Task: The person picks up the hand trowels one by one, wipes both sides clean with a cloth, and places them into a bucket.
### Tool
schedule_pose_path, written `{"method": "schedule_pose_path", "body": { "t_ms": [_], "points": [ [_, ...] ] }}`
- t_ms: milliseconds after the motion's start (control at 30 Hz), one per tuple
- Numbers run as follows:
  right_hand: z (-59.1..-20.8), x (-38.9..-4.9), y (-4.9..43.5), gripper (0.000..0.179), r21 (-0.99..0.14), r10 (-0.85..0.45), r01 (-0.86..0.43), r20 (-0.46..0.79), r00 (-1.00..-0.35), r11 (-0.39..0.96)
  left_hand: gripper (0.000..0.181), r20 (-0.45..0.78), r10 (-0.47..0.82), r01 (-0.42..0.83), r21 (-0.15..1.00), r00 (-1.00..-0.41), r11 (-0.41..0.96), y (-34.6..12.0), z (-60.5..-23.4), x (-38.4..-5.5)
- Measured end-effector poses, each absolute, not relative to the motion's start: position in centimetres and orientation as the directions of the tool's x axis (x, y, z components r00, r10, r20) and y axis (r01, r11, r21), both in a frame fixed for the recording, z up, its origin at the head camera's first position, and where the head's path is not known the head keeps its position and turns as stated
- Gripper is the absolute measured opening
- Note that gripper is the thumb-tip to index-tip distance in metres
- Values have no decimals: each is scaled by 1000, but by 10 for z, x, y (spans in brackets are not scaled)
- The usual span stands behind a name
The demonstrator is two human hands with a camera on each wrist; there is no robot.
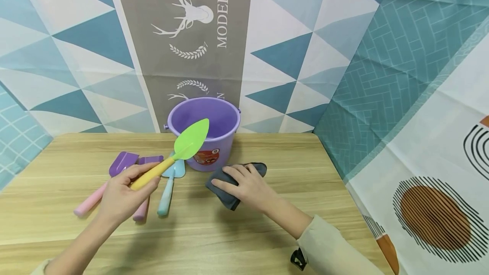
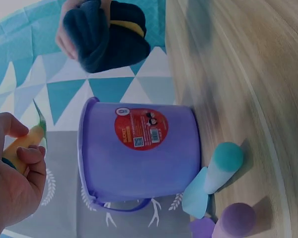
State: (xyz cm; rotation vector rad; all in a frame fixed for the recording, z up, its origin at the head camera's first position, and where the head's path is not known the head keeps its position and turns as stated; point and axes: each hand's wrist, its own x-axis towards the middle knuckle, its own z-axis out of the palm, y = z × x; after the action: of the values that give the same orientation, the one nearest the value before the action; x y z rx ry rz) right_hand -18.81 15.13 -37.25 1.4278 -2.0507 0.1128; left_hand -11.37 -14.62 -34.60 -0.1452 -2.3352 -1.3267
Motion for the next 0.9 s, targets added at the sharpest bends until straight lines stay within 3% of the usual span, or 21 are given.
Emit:
{"method": "schedule_pose_path", "body": {
  "t_ms": [567,900],
  "points": [
    [-375,-187,155,56,301,-841,-852,477,-254,428,27,493,-214,317,778,-843,542,-156,-335,-118],
    [-376,-185,157,58,291,-843,-849,458,-281,441,27,428,-236,266,821,-872,505,-161,-324,-122]
  ]
}}
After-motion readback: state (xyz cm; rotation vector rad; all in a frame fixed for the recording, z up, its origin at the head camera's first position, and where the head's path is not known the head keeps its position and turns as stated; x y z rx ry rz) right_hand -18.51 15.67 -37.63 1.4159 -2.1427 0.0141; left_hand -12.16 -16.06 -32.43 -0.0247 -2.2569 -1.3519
